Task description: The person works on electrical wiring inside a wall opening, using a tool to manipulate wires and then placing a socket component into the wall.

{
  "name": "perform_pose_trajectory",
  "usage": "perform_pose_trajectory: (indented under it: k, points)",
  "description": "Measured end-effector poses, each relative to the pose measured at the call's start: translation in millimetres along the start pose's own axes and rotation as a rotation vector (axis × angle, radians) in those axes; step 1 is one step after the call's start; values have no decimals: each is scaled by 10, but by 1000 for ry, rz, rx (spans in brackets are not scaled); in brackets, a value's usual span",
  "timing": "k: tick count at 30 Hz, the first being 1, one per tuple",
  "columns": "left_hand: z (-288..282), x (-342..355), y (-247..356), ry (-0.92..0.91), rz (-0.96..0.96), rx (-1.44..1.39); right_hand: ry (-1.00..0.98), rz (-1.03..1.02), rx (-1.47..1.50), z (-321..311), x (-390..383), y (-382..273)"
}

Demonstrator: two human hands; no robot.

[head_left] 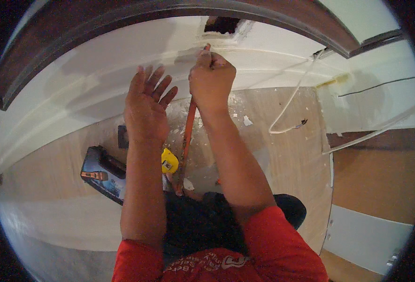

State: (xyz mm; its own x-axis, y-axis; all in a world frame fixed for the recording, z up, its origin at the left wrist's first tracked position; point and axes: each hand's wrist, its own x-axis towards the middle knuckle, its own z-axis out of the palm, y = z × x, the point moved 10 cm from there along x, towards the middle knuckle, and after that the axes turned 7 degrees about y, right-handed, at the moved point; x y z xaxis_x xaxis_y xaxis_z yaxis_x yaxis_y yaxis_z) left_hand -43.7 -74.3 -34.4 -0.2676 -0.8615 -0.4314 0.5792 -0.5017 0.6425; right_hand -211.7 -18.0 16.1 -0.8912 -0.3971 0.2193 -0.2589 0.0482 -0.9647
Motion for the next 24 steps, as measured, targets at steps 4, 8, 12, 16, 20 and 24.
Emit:
perform_pose_trajectory:
  k: [4,8,12,16,20,24]
  points:
    - [-73,18,68,5,28,5,108,-5,-15,-92,122,22]
    - [-97,22,137,23,21,15,63,20,-39,-79,135,90]
    - [-106,-9,158,17,7,-11,88,28,-20,-122,176,143]
    - [-88,-24,187,10,19,-25,131,11,-12,-176,224,154]
    - [-90,-26,208,16,29,-21,107,-40,-108,-92,158,73]
    - [-89,-44,162,-12,31,-38,123,60,-5,-155,203,94]
